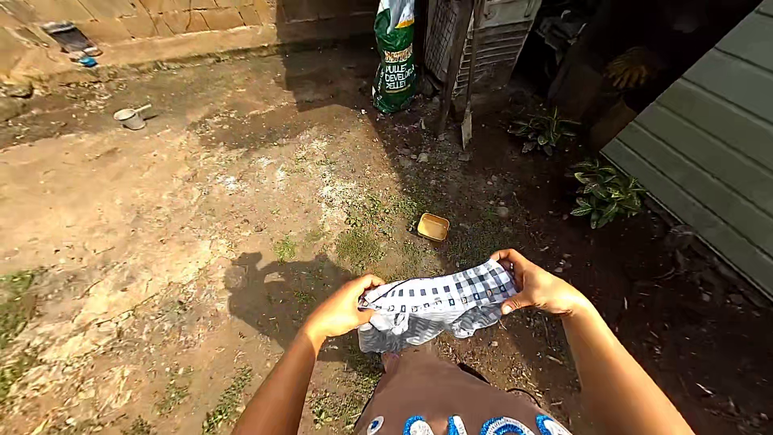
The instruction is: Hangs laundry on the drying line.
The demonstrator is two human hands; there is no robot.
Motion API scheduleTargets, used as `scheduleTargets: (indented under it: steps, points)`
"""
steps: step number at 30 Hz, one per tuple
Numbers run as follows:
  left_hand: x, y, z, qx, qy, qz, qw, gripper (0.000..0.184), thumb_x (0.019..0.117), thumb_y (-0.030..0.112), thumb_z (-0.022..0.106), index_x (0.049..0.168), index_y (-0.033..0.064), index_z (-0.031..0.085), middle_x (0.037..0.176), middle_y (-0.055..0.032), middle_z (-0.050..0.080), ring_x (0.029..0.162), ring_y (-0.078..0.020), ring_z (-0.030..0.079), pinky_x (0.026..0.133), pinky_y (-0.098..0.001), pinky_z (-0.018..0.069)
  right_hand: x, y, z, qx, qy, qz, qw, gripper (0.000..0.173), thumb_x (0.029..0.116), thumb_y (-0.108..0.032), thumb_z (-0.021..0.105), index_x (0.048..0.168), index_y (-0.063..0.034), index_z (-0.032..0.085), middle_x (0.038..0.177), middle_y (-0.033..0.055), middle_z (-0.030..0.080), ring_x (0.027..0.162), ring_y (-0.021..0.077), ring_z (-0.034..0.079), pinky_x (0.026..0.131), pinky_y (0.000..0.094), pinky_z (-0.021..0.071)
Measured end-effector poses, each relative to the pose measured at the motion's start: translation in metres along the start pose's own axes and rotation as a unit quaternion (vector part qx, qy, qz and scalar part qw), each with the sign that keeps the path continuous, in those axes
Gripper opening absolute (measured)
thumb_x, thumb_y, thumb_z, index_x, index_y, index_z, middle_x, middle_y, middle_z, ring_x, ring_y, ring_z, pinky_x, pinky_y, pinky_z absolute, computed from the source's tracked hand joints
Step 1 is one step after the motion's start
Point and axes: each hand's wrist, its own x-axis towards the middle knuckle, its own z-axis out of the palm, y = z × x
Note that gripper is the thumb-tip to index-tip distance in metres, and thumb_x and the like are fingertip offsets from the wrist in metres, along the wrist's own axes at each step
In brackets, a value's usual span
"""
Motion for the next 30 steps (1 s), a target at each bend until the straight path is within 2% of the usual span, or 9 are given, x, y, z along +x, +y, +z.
scheduleTargets:
  steps: [3, 6, 11, 14, 17, 21, 24, 27, 30]
  points:
    - [0.015, -0.011, -0.043, 0.098, 0.148, 0.026, 0.984, 0.022, 0.0819, -0.006, 0.068, 0.104, -0.0047, 0.070, 0.102, -0.0159, 0.070, 0.099, -0.0215, 0.066, 0.093, -0.0391, 0.0524, 0.050, -0.012, 0.008, -0.119, -0.006, 0.015, 0.993, 0.081, 0.0652, 0.009, 0.077, 0.138, -0.0025, 0.043, 0.115, 0.0088, 0.066, 0.099, 0.0165, 0.069, 0.084, 0.0359, 0.0601]
    - [0.047, -0.024, -0.079, 0.108, 0.361, 0.234, 0.896, 0.004, 0.0777, -0.001, 0.066, 0.074, 0.0017, 0.067, 0.090, -0.0081, 0.070, 0.098, -0.0129, 0.065, 0.092, -0.0269, 0.0523, 0.100, -0.026, 0.016, -0.190, 0.232, -0.137, 0.944, 0.051, 0.0740, 0.008, 0.075, 0.122, 0.0064, 0.057, 0.103, 0.0122, 0.070, 0.089, 0.0141, 0.069, 0.081, 0.0329, 0.0595]
    - [0.115, -0.017, -0.151, 0.174, 0.506, 0.355, 0.767, 0.010, 0.0965, 0.019, 0.064, 0.089, 0.0185, 0.056, 0.111, 0.0067, 0.060, 0.112, -0.0010, 0.059, 0.099, -0.0196, 0.0496, 0.200, -0.058, -0.021, -0.162, 0.430, -0.419, 0.783, 0.037, 0.0893, -0.017, 0.074, 0.121, -0.0204, 0.057, 0.099, -0.0142, 0.064, 0.093, -0.0079, 0.061, 0.087, 0.0131, 0.0521]
    - [0.170, -0.035, -0.191, 0.220, 0.493, 0.285, 0.792, 0.016, 0.0880, 0.010, 0.065, 0.081, 0.0000, 0.056, 0.110, -0.0171, 0.067, 0.107, -0.0150, 0.065, 0.094, -0.0237, 0.0519, 0.265, -0.058, -0.059, -0.210, 0.400, -0.421, 0.786, 0.019, 0.0915, -0.017, 0.065, 0.094, 0.0007, 0.068, 0.083, 0.0078, 0.067, 0.082, 0.0056, 0.063, 0.078, 0.0169, 0.0518]
    - [0.232, -0.019, -0.234, 0.244, 0.514, 0.268, 0.778, 0.018, 0.0942, 0.017, 0.063, 0.084, 0.0091, 0.051, 0.108, -0.0060, 0.064, 0.110, -0.0051, 0.061, 0.096, -0.0174, 0.0494, 0.334, -0.064, -0.096, -0.208, 0.405, -0.440, 0.774, 0.019, 0.0930, -0.023, 0.063, 0.086, -0.0055, 0.059, 0.080, 0.0068, 0.059, 0.080, 0.0064, 0.060, 0.076, 0.0144, 0.0486]
    - [0.309, 0.036, -0.293, 0.252, 0.489, 0.094, 0.830, 0.016, 0.0832, -0.001, 0.056, 0.092, -0.0131, 0.056, 0.091, -0.0273, 0.069, 0.084, -0.0373, 0.070, 0.073, -0.0555, 0.0536, 0.394, -0.092, -0.140, -0.080, 0.264, -0.406, 0.871, 0.019, 0.0885, -0.024, 0.069, 0.086, -0.0091, 0.059, 0.089, -0.0006, 0.058, 0.091, -0.0013, 0.057, 0.081, 0.0119, 0.0477]
    - [0.367, 0.065, -0.327, 0.151, 0.441, 0.126, 0.876, 0.009, 0.0864, 0.002, 0.050, 0.088, -0.0026, 0.057, 0.084, -0.0011, 0.062, 0.082, -0.0011, 0.061, 0.078, -0.0225, 0.0529, 0.425, -0.117, -0.176, -0.119, 0.111, -0.337, 0.927, 0.006, 0.0780, 0.001, 0.069, 0.079, 0.0022, 0.064, 0.084, 0.0112, 0.061, 0.087, 0.0146, 0.059, 0.080, 0.0262, 0.0493]
    - [0.407, 0.079, -0.357, 0.052, 0.293, 0.227, 0.927, 0.017, 0.0929, 0.009, 0.053, 0.082, 0.0158, 0.064, 0.097, 0.0125, 0.068, 0.102, 0.0053, 0.062, 0.093, -0.0182, 0.0521, 0.448, -0.136, -0.201, -0.243, -0.012, -0.142, 0.960, 0.017, 0.0786, 0.006, 0.073, 0.095, 0.0060, 0.070, 0.098, 0.0236, 0.065, 0.097, 0.0357, 0.063, 0.089, 0.0489, 0.0510]
    - [0.455, 0.090, -0.374, 0.090, 0.129, 0.276, 0.948, 0.016, 0.0939, 0.018, 0.058, 0.089, 0.0128, 0.072, 0.107, 0.0021, 0.070, 0.107, -0.0017, 0.063, 0.092, -0.0202, 0.0540, 0.477, -0.149, -0.210, -0.281, -0.064, 0.017, 0.958, 0.050, 0.0833, -0.010, 0.084, 0.130, -0.0012, 0.066, 0.126, 0.0259, 0.065, 0.121, 0.0441, 0.060, 0.106, 0.0635, 0.0447]
